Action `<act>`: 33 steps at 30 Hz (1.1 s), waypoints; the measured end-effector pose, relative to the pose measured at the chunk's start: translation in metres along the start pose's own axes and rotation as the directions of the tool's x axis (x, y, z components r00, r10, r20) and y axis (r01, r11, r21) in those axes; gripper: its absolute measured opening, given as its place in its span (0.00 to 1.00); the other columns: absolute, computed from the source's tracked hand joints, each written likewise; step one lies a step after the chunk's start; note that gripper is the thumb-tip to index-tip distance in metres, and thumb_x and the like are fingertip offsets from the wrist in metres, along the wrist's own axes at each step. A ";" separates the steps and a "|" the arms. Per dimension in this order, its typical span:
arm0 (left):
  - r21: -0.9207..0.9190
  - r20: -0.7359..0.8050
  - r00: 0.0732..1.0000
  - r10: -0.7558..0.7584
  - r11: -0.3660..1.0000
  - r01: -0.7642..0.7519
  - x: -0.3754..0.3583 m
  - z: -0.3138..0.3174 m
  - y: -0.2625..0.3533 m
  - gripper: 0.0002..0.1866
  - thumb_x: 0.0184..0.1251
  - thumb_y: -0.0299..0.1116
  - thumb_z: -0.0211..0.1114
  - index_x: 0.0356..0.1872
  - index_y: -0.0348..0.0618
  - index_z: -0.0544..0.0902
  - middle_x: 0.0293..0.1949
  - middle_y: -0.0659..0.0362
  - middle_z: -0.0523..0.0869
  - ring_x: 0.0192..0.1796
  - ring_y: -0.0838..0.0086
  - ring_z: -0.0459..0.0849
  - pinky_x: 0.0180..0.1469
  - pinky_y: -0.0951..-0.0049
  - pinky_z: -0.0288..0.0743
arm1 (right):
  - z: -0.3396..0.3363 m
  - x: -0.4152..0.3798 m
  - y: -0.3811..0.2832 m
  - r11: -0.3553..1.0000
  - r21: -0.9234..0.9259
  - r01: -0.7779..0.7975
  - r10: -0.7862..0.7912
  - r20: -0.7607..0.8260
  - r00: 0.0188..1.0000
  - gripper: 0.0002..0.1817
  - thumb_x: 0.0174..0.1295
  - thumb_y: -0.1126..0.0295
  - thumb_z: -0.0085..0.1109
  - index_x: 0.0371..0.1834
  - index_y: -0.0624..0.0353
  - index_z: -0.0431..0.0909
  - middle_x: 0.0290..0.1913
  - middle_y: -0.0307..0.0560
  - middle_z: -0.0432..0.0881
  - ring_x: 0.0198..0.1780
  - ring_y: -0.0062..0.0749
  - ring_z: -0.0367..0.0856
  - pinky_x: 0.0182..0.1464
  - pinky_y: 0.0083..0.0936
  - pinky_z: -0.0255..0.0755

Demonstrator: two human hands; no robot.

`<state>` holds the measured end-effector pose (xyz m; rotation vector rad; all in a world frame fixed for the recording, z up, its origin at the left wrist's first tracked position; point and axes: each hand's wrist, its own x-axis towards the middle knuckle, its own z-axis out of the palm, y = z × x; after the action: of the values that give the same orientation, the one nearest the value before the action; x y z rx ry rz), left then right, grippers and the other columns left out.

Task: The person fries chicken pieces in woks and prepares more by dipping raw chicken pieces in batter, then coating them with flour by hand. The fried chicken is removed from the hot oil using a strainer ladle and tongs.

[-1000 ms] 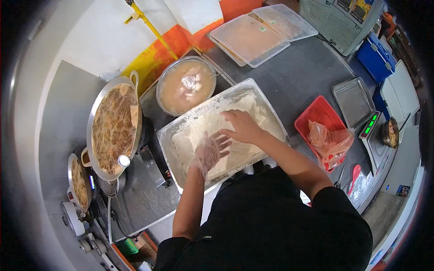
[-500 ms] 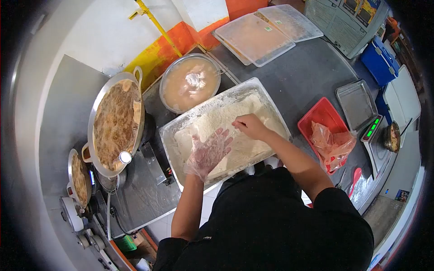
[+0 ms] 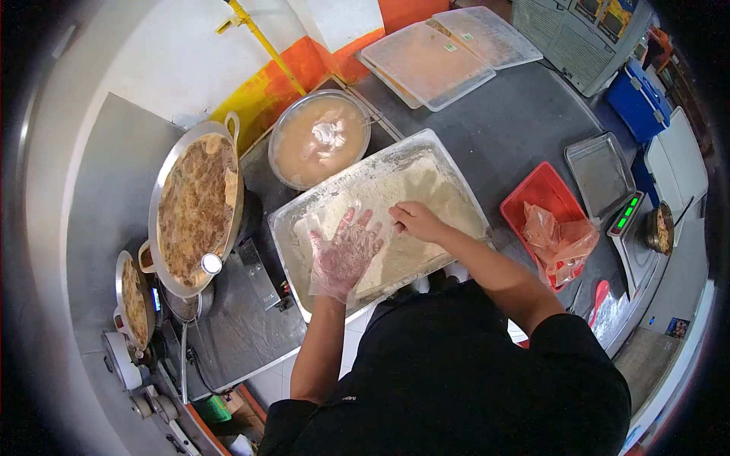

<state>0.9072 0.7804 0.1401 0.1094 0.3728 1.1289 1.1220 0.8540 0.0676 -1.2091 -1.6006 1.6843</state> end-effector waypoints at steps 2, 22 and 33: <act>-0.028 -0.019 0.999 0.040 0.999 -0.041 0.002 0.004 -0.003 0.50 0.68 0.77 0.28 0.78 0.46 0.57 0.78 0.45 0.56 0.77 0.44 0.55 0.76 0.41 0.48 | 0.013 -0.007 -0.005 0.995 0.086 -0.059 0.052 0.085 0.995 0.19 0.71 0.58 0.58 0.29 0.65 0.82 0.23 0.40 0.81 0.25 0.22 0.77 0.30 0.26 0.71; 0.428 -0.354 0.933 0.066 0.898 0.099 0.010 -0.071 -0.033 0.33 0.81 0.54 0.41 0.75 0.39 0.61 0.75 0.49 0.64 0.75 0.63 0.65 0.76 0.62 0.55 | 0.015 0.074 0.007 0.883 -0.364 0.298 -0.368 -0.138 0.920 0.16 0.60 0.59 0.69 0.28 0.63 0.82 0.29 0.53 0.80 0.31 0.44 0.78 0.38 0.38 0.71; 0.426 -0.206 0.911 0.358 0.871 -0.246 -0.114 0.051 -0.010 0.29 0.80 0.46 0.45 0.74 0.42 0.63 0.74 0.49 0.65 0.76 0.58 0.62 0.75 0.53 0.58 | 0.097 0.103 0.018 0.807 -0.371 0.460 -0.532 -0.117 0.839 0.14 0.59 0.56 0.63 0.28 0.56 0.83 0.35 0.51 0.82 0.44 0.51 0.81 0.48 0.46 0.72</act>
<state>0.8912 0.6789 0.2115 0.3769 0.8598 1.3769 0.9938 0.8891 0.0154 -0.9535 -1.9002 0.9440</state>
